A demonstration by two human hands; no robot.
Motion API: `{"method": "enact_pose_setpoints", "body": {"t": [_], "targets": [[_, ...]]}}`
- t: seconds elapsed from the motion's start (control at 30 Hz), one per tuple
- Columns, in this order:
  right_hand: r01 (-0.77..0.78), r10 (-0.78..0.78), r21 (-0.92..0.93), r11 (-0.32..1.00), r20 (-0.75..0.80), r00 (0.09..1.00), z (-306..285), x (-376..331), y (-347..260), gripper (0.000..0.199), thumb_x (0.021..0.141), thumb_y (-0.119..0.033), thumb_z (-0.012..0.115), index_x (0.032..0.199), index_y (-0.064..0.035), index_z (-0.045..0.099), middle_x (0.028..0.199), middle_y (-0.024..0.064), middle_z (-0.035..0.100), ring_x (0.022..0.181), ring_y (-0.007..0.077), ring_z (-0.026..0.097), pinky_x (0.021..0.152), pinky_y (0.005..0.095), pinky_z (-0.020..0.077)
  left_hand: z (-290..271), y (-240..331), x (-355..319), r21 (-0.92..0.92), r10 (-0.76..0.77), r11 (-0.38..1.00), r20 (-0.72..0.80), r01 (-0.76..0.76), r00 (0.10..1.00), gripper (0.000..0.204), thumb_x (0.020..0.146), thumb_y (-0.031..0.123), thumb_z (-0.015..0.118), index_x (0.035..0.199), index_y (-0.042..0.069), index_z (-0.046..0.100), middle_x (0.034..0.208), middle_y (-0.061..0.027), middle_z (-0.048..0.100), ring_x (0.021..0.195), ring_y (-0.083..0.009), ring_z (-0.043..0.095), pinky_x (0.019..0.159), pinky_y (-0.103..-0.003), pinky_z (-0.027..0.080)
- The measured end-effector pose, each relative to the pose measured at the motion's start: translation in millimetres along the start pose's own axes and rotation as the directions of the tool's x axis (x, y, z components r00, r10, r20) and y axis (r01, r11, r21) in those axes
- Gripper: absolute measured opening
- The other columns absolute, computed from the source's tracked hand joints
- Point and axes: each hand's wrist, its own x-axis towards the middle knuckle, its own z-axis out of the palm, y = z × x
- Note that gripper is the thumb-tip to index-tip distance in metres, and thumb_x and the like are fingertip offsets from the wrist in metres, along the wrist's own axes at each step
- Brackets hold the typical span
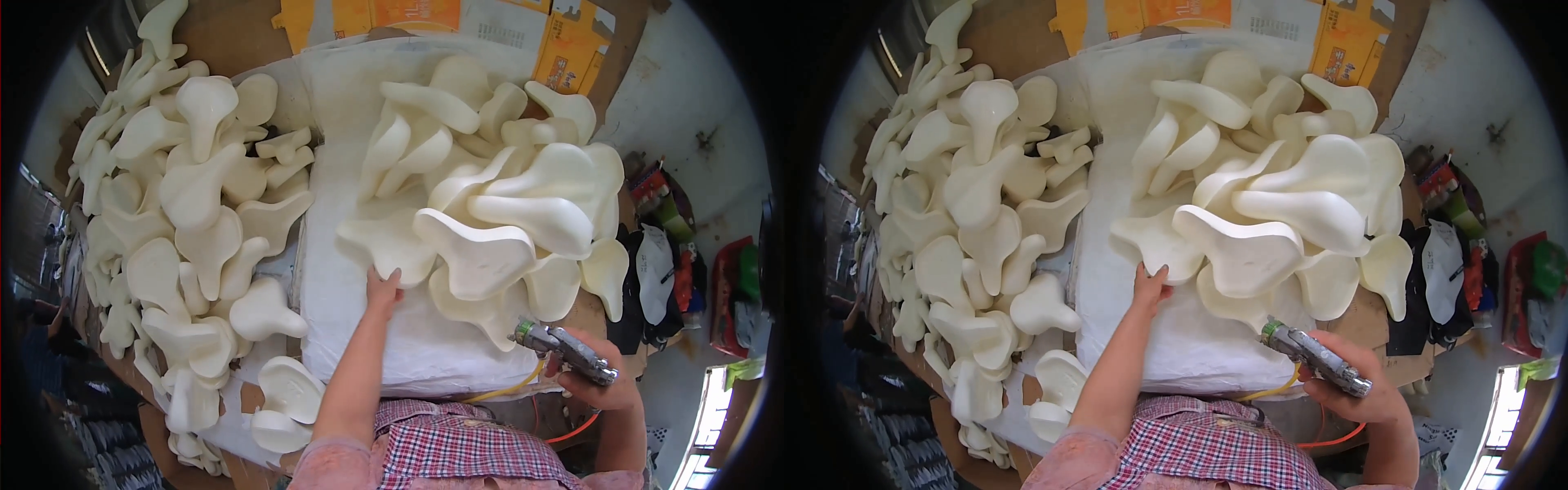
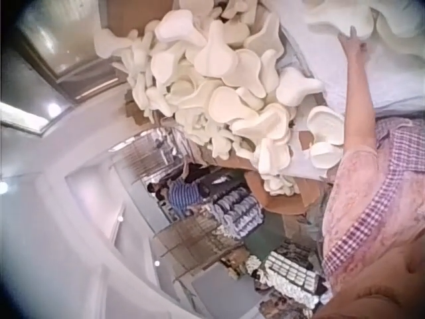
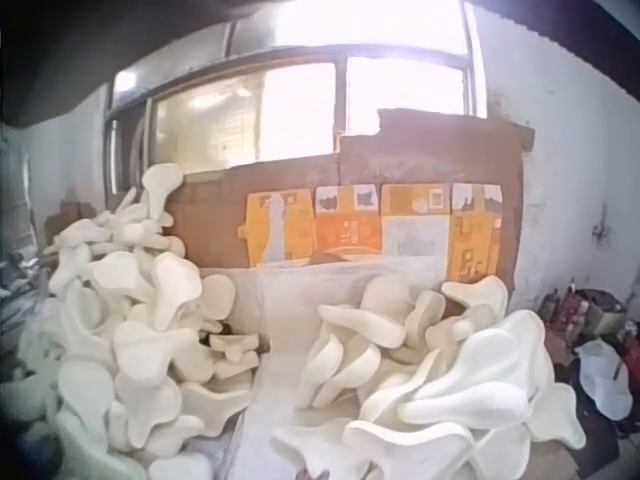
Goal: Sort and organize foam cushions and plastic seat components in a manufacturing facility.
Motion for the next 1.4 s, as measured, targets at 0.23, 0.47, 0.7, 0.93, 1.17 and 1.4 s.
{"method": "enact_pose_setpoints", "body": {"t": [0.23,0.47,0.7,0.93,1.17,1.4], "targets": [[-0.006,0.015,-0.2,0.98,0.042,0.999,-17.6,1.0,-6.1,0.046,0.072,0.001,0.067,0.116,-0.0007,0.053,0.089,0.0048,0.062,0.08,0.0125,0.058,0.073,0.026,0.0459,-30.1,-10.9,-34.4,-0.062,0.194,0.974,-0.269,-0.218,0.943,0.056,0.077,0.006,0.058,0.129,0.012,0.041,0.103,-0.0088,0.053,0.081,-0.0209,0.057,0.055,-0.03,0.05],[0.144,-0.148,0.04,0.989,0.141,0.979,-5.7,14.8,-13.9,0.046,0.071,0.004,0.066,0.115,-0.0001,0.054,0.09,0.0058,0.062,0.078,0.0115,0.057,0.071,0.0252,0.0459,-94.0,-18.3,-84.0,0.028,0.157,0.987,-0.355,-0.158,0.922,0.061,0.076,0.001,0.056,0.134,0.013,0.04,0.098,-0.0071,0.054,0.075,-0.0155,0.057,0.054,-0.027,0.048],[0.203,-0.213,0.089,0.975,0.122,0.969,-29.0,-5.0,10.2,0.049,0.074,-0.003,0.067,0.119,0.0021,0.049,0.089,0.0079,0.062,0.08,0.0141,0.058,0.072,0.0277,0.0467,-186.3,1.3,-119.4,-0.36,0.169,0.815,-0.602,-0.454,0.78,0.044,0.081,0.007,0.056,0.122,0.013,0.042,0.104,-0.0083,0.053,0.085,-0.0211,0.056,0.065,-0.033,0.05],[0.152,-0.144,0.013,0.988,-0.246,0.959,-86.4,-77.3,-13.2,0.064,0.075,-0.025,0.071,0.125,0.0037,0.044,0.093,0.0127,0.061,0.076,0.0183,0.06,0.066,0.0308,0.0488,-80.9,-6.1,-73.9,-0.259,0.262,0.926,-0.084,-0.275,0.961,0.058,0.083,0.029,0.058,0.133,0.012,0.036,0.117,-0.0091,0.05,0.098,-0.0195,0.051,0.083,-0.033,0.042],[0.168,-0.217,-0.232,0.958,-0.206,0.954,-106.6,-132.4,-31.6,0.056,0.072,-0.023,0.073,0.116,0.0031,0.051,0.082,0.0097,0.063,0.067,0.0174,0.063,0.064,0.0281,0.0487,104.6,-12.4,-45.3,0.269,0.475,0.819,0.18,-0.507,0.861,0.059,0.077,0.019,0.063,0.129,0.004,0.04,0.112,-0.0184,0.055,0.096,-0.0253,0.057,0.084,-0.035,0.044],[0.143,-0.184,-0.331,0.933,-0.095,0.978,-70.6,-82.3,-10.8,0.046,0.066,0.0,0.065,0.111,0.0021,0.055,0.08,0.0092,0.062,0.068,0.0155,0.059,0.065,0.0256,0.0466,74.7,5.5,-62.9,0.582,0.438,0.685,0.154,-0.44,0.886,0.049,0.077,0.019,0.059,0.123,0.007,0.048,0.096,-0.0174,0.061,0.084,-0.0281,0.059,0.076,-0.037,0.046]]}}
